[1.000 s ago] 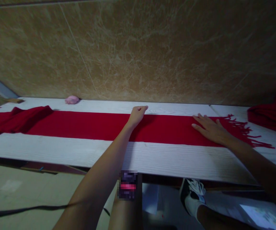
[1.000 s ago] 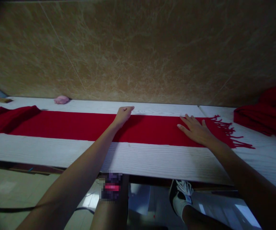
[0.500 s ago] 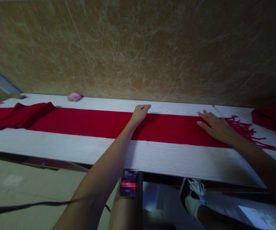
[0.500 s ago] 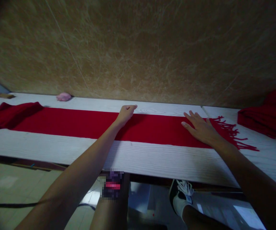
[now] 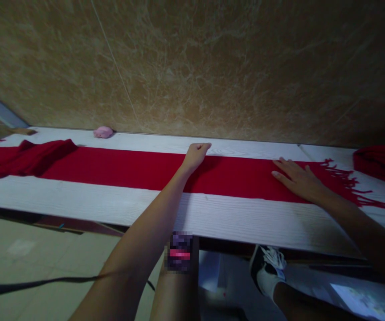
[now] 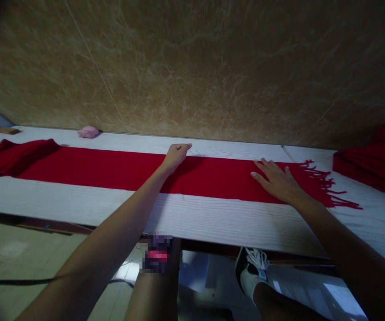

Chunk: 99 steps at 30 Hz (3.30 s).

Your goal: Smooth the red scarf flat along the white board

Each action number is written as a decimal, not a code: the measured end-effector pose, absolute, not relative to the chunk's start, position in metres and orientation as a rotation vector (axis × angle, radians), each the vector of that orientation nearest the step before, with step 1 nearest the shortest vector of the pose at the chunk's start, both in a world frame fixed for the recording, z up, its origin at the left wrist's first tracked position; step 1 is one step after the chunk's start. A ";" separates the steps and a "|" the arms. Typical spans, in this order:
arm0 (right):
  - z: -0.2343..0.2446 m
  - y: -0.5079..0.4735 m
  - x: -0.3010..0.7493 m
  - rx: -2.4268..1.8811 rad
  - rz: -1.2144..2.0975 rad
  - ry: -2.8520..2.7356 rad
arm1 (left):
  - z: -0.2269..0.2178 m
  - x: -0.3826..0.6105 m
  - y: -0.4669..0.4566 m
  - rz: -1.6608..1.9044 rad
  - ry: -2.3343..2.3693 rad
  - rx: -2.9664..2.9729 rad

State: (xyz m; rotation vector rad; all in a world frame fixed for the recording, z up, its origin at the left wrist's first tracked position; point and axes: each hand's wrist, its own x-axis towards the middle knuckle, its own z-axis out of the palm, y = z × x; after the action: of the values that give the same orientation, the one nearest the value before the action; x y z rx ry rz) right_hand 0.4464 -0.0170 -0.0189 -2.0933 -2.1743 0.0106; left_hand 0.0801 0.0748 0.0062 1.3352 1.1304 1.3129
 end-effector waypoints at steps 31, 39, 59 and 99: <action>-0.018 -0.019 0.459 -2.124 0.024 -2.185 | 0.007 0.080 0.075 1.287 1.160 1.432; -0.012 -0.025 0.444 -2.094 -0.005 -2.186 | 0.005 0.079 0.075 1.308 1.140 1.403; 0.004 -0.028 0.461 -2.133 -0.029 -2.076 | 0.007 0.075 0.074 1.244 1.223 1.470; -0.018 -0.022 0.372 -1.814 -0.002 -2.382 | 0.026 0.132 0.006 -0.015 1.268 2.617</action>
State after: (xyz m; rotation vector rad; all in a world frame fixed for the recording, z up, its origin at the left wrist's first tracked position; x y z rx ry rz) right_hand 0.3719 -0.0220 -0.0181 -1.8139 -2.3817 -0.0023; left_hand 0.1322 0.0058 0.0263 2.6172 1.2678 -0.0149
